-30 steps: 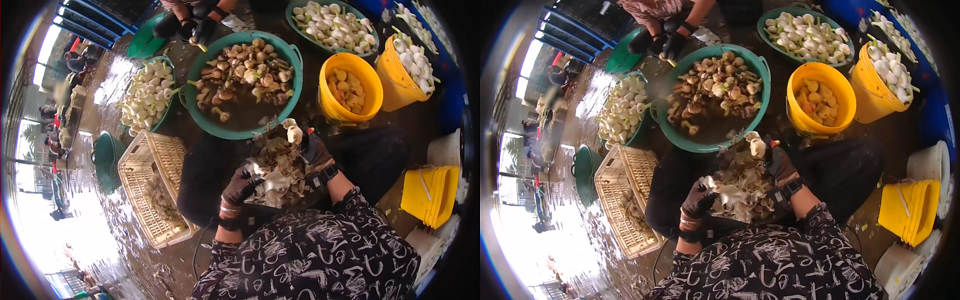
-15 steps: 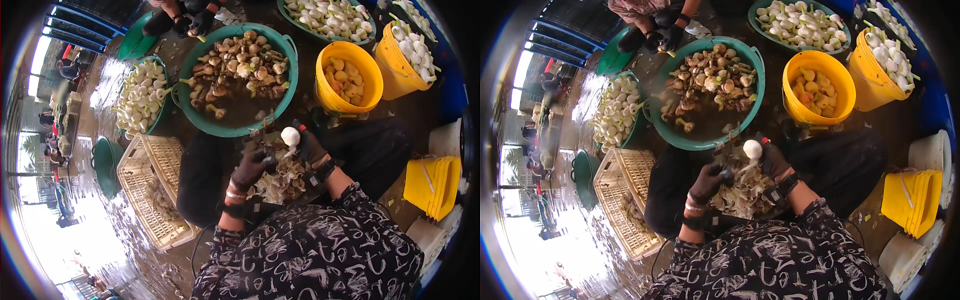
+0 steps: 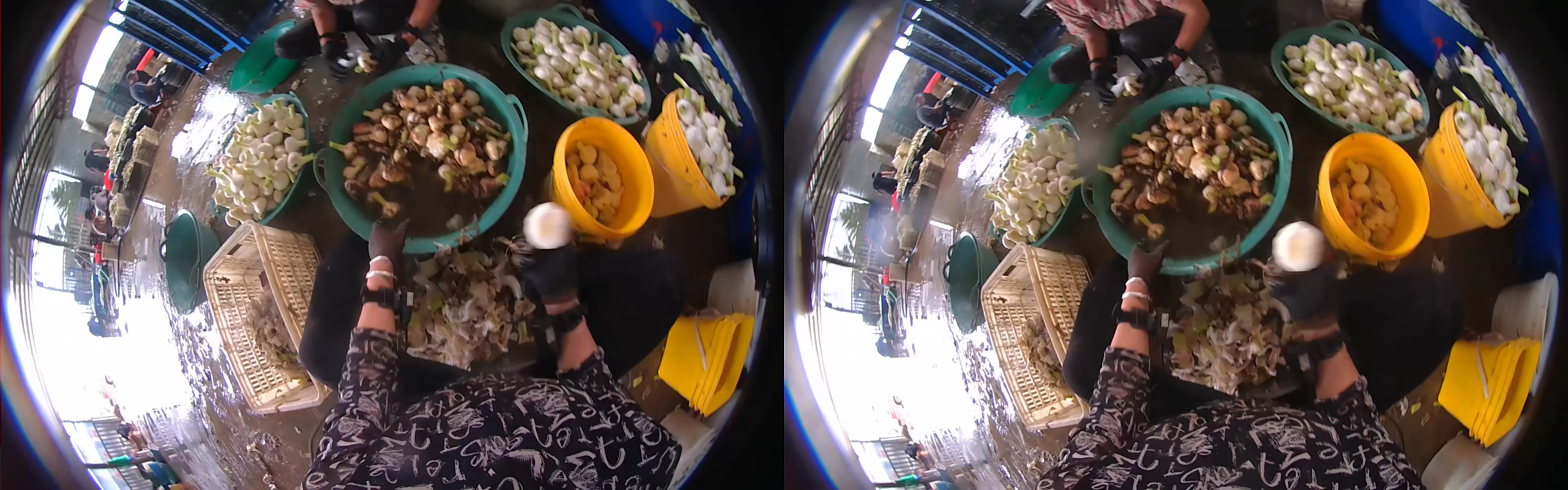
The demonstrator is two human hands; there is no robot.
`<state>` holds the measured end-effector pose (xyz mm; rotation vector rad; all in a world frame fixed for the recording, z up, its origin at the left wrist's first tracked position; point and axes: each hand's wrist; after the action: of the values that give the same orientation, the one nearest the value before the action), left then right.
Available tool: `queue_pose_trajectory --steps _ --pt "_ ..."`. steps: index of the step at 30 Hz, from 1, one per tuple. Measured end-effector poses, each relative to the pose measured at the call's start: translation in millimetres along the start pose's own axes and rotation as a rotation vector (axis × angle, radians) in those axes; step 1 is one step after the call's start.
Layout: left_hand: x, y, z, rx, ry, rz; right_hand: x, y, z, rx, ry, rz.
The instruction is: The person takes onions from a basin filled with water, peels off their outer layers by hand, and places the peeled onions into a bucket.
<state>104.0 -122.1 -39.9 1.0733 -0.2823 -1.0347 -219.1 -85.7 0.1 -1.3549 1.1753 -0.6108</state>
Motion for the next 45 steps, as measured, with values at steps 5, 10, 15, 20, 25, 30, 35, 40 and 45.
queue_pose_trajectory --steps 5,10,15,20,25,30,35,40,45 --pt "191 -134 -125 0.041 -0.411 0.389 7 -33 -7 -0.676 0.164 0.003" --pt "123 -112 -56 -0.388 -0.061 -0.186 26 14 25 -0.669 -0.074 0.339" --pt "-8 -70 15 -0.489 -0.321 -0.539 29 69 49 -1.281 0.349 0.265" --pt "-113 -9 73 -0.188 -0.682 -0.439 6 -9 45 -1.726 0.270 0.215" --pt "-130 2 61 0.003 -0.853 -0.263 -2 7 44 -1.634 0.115 0.046" --pt "-115 6 38 -0.318 -0.714 -0.586 -11 14 48 -1.321 -0.161 0.110" --pt "-125 -39 14 -0.590 -0.314 -0.504 -28 -34 50 -0.586 -0.414 0.184" --pt "-164 -5 47 -0.145 -0.636 0.270 -14 4 54 -0.958 -0.108 -0.096" --pt "-154 -14 24 -0.174 -0.661 -0.352 -20 24 42 -0.981 -0.356 -0.116"
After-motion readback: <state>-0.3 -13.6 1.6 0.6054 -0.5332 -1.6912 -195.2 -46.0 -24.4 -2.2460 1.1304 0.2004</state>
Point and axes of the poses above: each hand's wrist, its own x-axis towards the middle knuckle, its own y-axis out of the back of the hand, z = x × y, and after that the axes turned 3 degrees about y, right-handed
